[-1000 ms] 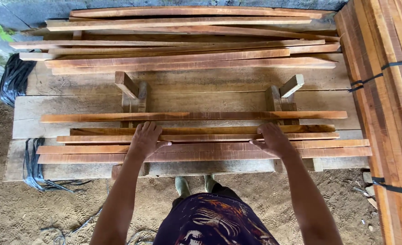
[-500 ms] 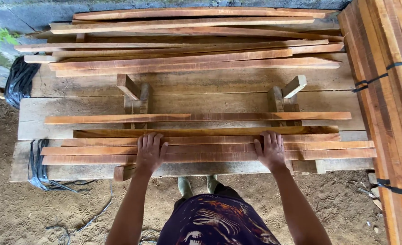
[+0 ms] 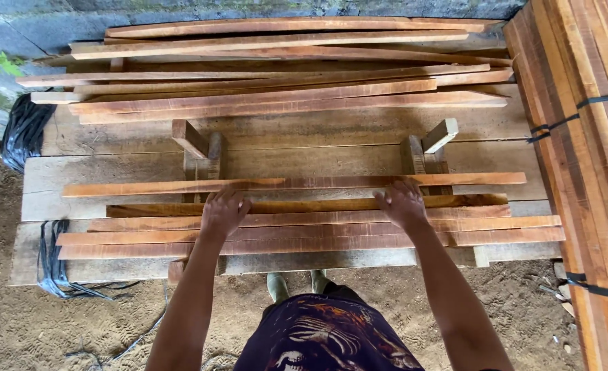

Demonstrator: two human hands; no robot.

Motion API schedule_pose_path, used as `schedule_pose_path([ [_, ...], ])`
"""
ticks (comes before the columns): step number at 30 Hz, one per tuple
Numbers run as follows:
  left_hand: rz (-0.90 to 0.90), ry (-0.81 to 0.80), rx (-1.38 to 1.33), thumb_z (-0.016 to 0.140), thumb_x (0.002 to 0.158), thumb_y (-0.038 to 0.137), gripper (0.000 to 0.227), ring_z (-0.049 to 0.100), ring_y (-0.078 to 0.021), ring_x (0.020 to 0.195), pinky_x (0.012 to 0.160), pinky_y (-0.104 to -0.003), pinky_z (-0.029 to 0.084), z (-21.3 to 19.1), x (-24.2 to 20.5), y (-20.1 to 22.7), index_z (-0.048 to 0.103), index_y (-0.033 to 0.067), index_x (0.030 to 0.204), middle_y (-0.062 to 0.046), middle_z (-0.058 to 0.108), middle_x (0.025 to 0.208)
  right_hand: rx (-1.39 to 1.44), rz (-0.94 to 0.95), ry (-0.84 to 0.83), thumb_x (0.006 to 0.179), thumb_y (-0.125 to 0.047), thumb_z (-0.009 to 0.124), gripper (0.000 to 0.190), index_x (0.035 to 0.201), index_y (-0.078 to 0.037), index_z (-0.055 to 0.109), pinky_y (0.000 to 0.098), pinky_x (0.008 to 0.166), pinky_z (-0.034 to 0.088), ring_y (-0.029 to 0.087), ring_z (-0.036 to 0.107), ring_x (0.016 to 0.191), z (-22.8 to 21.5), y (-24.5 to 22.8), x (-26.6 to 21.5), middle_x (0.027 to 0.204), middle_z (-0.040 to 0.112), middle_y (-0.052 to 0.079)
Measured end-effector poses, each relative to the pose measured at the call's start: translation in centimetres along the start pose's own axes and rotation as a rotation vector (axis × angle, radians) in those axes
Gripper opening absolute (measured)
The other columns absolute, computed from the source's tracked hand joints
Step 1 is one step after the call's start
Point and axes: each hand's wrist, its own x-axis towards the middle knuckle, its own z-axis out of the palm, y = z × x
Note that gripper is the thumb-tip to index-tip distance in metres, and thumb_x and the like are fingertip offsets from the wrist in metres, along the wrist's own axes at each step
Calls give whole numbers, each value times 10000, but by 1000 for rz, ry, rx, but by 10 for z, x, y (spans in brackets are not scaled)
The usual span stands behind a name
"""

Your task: The recorder is sorting and arranging thin wood strips on a workbench in a workshop.

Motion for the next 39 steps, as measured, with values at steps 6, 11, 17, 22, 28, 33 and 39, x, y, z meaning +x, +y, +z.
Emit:
schedule_pose_path([
  [6, -106, -98, -82, 503, 1025, 479, 376, 616, -300, 1103, 939, -453, 501, 5, 13, 2, 590, 137, 1155, -91, 570, 1135, -45, -197, 433, 925, -480, 667, 304, 907, -178, 640, 430, 848, 521, 286, 643, 919, 27, -3, 18, 867, 597, 61],
  [11, -178, -150, -97, 485, 1026, 516, 479, 534, -364, 1274, 1105, -493, 395, -26, 26, 20, 549, 72, 1194, -184, 529, 1298, -60, -136, 364, 934, -533, 651, 454, 1103, -113, 629, 481, 943, 514, 355, 640, 1081, 20, -2, 20, 1060, 619, 134],
  [17, -291, -332, -79, 451, 985, 599, 620, 459, -301, 1398, 1249, -579, 218, -22, 30, 20, 516, 105, 1354, -142, 501, 1396, -20, -54, 173, 949, -559, 632, 560, 1232, -75, 641, 460, 1179, 387, 327, 631, 1207, -3, -15, 21, 1174, 664, 154],
  [22, -221, -192, -13, 477, 970, 639, 500, 662, -234, 1034, 1071, -458, 399, 17, 12, 2, 651, 172, 928, -67, 666, 926, -35, 38, -16, 987, -601, 545, 490, 997, -150, 736, 407, 1054, 448, 256, 680, 1096, -9, -20, 25, 1004, 744, 83],
  [28, -238, -312, -23, 422, 964, 580, 439, 639, -238, 1042, 1068, -458, 355, 10, 16, 3, 587, 179, 892, -74, 672, 935, -34, 123, -298, 1039, -623, 377, 527, 1088, -186, 666, 395, 1022, 425, 234, 630, 1218, 3, -12, 26, 1165, 705, 68],
  [33, -60, 109, 86, 469, 1033, 523, 403, 645, -199, 775, 792, -375, 457, 15, 0, -4, 562, 195, 820, -2, 592, 727, -175, -109, 454, 931, -564, 592, 366, 818, -216, 579, 352, 827, 513, 193, 704, 786, 41, 9, 19, 698, 628, 12],
  [39, -38, 182, -15, 539, 1053, 391, 390, 664, -252, 757, 703, -387, 491, 19, 3, 6, 621, 153, 754, -36, 623, 730, -148, -179, 594, 881, -335, 667, 207, 750, -174, 662, 371, 800, 502, 247, 661, 844, 49, 11, 14, 784, 623, 41],
])
